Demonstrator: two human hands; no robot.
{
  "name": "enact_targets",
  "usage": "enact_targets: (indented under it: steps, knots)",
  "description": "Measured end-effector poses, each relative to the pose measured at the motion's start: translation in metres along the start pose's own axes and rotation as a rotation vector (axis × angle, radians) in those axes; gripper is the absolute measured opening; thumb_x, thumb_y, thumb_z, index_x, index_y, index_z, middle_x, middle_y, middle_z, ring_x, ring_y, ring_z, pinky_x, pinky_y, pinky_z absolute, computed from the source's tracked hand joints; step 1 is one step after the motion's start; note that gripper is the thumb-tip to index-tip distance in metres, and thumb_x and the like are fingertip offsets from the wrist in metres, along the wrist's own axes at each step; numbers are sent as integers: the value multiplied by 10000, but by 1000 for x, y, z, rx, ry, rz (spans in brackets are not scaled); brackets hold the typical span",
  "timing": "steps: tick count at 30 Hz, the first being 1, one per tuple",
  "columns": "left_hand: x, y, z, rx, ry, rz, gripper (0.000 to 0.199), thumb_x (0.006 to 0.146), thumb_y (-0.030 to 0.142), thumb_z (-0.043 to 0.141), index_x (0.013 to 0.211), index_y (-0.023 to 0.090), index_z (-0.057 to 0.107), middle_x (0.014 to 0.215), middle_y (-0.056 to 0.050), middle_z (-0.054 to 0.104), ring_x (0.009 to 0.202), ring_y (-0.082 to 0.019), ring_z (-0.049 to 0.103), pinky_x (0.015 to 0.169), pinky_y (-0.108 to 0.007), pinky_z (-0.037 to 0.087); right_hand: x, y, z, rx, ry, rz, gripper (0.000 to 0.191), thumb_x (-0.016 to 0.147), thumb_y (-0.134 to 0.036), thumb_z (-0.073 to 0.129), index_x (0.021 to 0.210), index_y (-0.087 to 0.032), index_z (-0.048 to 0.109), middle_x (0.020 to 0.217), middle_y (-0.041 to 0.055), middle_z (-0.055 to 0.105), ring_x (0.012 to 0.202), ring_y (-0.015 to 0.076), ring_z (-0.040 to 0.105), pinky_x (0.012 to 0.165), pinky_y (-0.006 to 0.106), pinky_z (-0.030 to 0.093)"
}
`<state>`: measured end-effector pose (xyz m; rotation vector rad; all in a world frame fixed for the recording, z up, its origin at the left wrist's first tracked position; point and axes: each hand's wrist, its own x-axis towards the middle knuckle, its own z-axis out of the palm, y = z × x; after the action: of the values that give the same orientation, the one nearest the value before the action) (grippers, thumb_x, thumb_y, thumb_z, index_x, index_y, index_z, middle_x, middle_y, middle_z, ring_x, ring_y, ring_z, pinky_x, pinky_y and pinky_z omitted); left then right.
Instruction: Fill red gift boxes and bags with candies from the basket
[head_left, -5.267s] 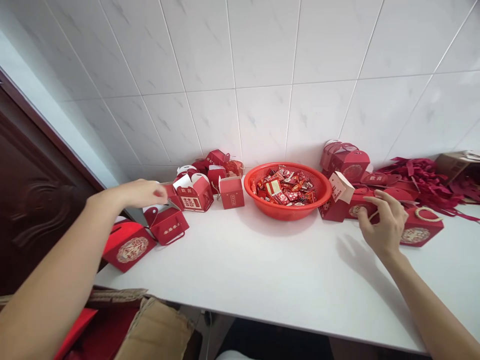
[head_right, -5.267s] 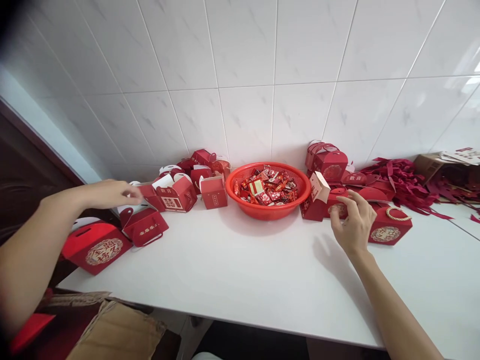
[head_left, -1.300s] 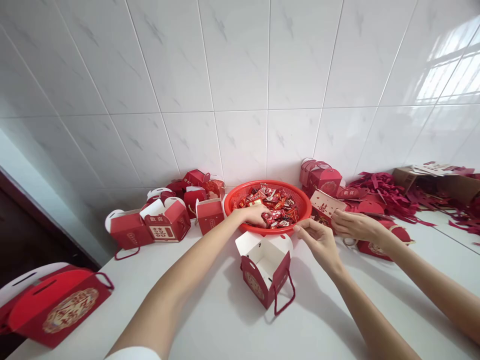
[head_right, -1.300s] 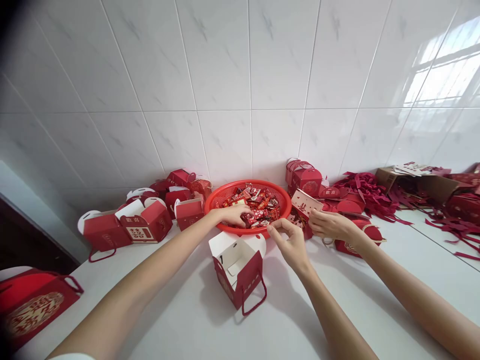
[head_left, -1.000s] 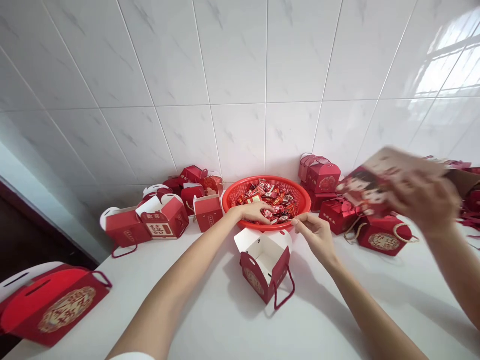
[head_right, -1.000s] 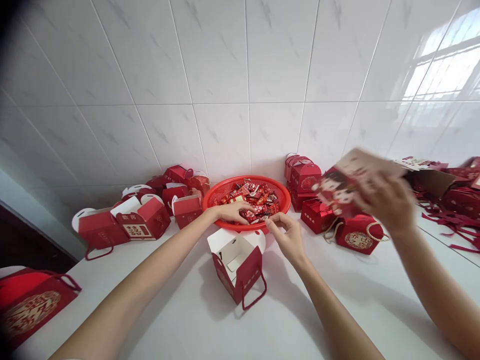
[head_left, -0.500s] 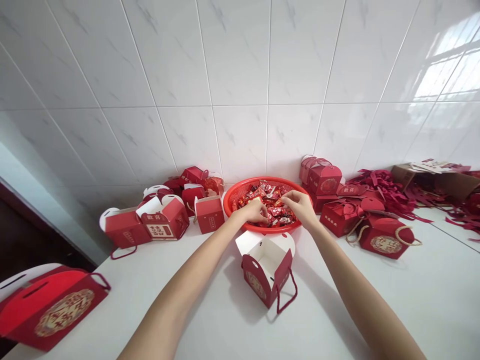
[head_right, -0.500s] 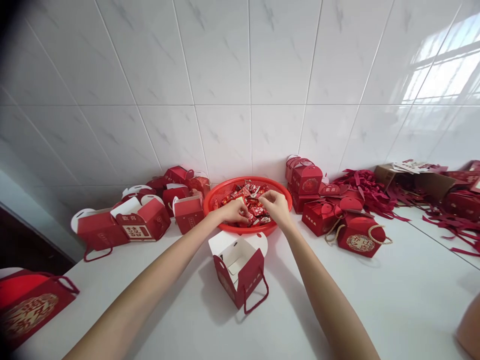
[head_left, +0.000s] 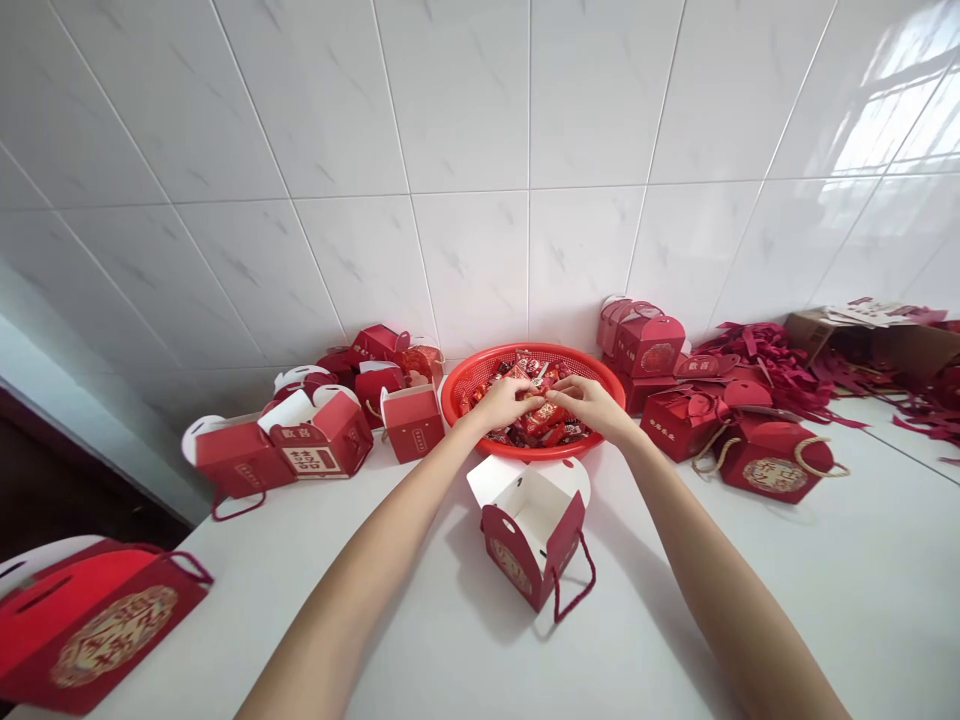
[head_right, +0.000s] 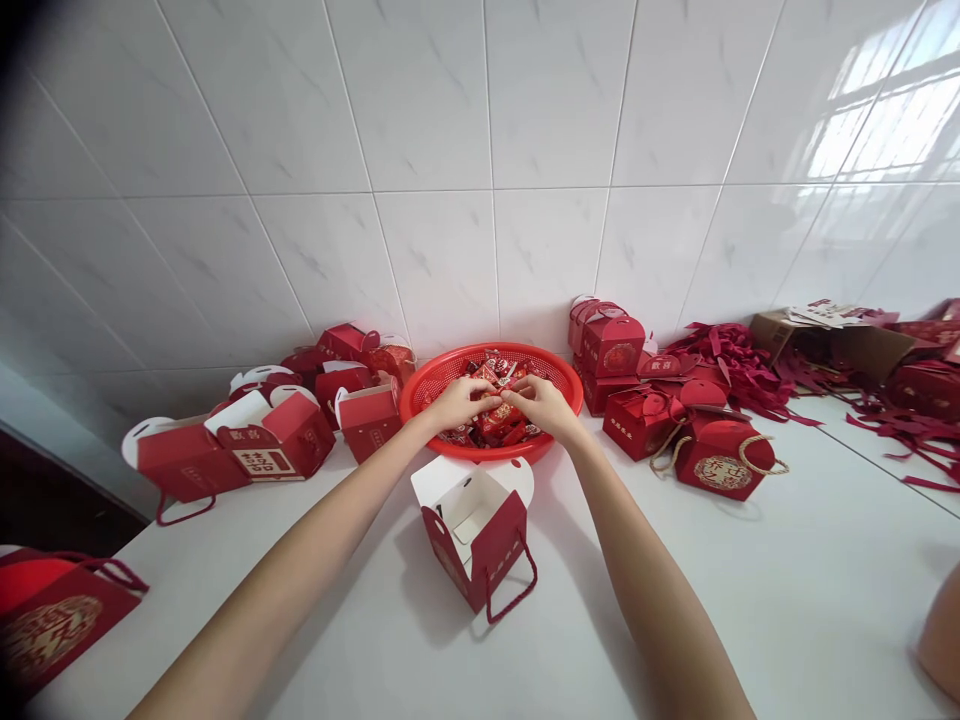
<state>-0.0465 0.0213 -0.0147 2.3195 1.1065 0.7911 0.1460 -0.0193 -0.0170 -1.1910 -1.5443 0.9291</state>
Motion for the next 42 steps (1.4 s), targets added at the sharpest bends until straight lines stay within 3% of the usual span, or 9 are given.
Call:
enact_targets:
  steps: [4, 8, 10, 14, 16, 20, 29, 35, 42]
  knots:
    - [0, -1, 0, -130, 104, 82, 254, 891, 391, 590, 899, 161, 699, 913, -51, 722, 889, -213, 653, 840, -309, 494, 0, 1, 3, 76, 11, -9, 287, 602, -395, 842, 699, -200, 656, 595, -31, 607, 610, 161, 577, 570, 274, 433]
    - [0, -4, 1, -164, 126, -73, 341, 854, 384, 659, 1118, 168, 654, 1011, -72, 728, 901, -217, 680, 861, -333, 519, 4, 6, 2, 192, 154, -15, 302, 605, -400, 829, 715, -211, 621, 674, -20, 646, 659, 171, 611, 626, 298, 497]
    - [-1, -4, 2, -97, 15, -145, 338, 807, 370, 707, 1076, 168, 671, 939, -57, 735, 846, -216, 686, 793, -313, 531, 5, 7, 0, 261, 251, -19, 313, 617, -411, 817, 735, -220, 598, 712, -20, 661, 687, 172, 626, 656, 304, 518]
    - [-2, -4, 4, 64, -435, -185, 141, 681, 242, 755, 806, 184, 728, 832, -25, 749, 814, -212, 692, 709, -253, 509, 7, 7, -5, 418, 388, -9, 333, 606, -395, 824, 745, -229, 572, 723, -21, 686, 709, 174, 655, 645, 290, 541]
    - [-2, -3, 4, 103, -533, -178, 175, 629, 178, 743, 804, 191, 743, 856, -19, 759, 835, -211, 692, 718, -241, 500, 8, 5, -6, 499, 417, 2, 312, 611, -377, 822, 753, -227, 587, 719, -21, 698, 707, 173, 671, 637, 285, 557]
    - [-2, 0, 5, 176, -556, -153, 296, 575, 145, 713, 858, 214, 766, 913, -16, 768, 847, -212, 679, 732, -239, 485, 11, 2, -6, 650, 428, 37, 234, 664, -350, 790, 743, -228, 606, 719, -11, 718, 715, 180, 704, 668, 300, 599]
    - [-1, 8, 3, 256, -642, -315, 89, 602, 274, 697, 652, 202, 715, 694, -16, 700, 629, -181, 589, 579, -256, 419, 20, 2, 3, 814, 393, 187, 107, 738, -283, 731, 752, -233, 638, 691, -6, 735, 675, 194, 714, 559, 304, 601]
    - [-4, 26, -4, 57, -745, -342, 177, 710, 356, 605, 631, 208, 661, 736, -4, 673, 673, -177, 556, 620, -260, 428, 19, -1, 3, 860, 404, 225, 41, 734, -221, 692, 742, -227, 652, 675, -10, 735, 667, 184, 708, 568, 288, 599]
    - [-4, 20, -5, 9, -781, -213, 188, 747, 282, 536, 677, 208, 693, 808, 11, 692, 759, -174, 593, 729, -258, 446, 17, 0, 3, 844, 385, 198, 79, 705, -198, 706, 711, -231, 634, 677, -19, 729, 665, 174, 702, 551, 265, 573]
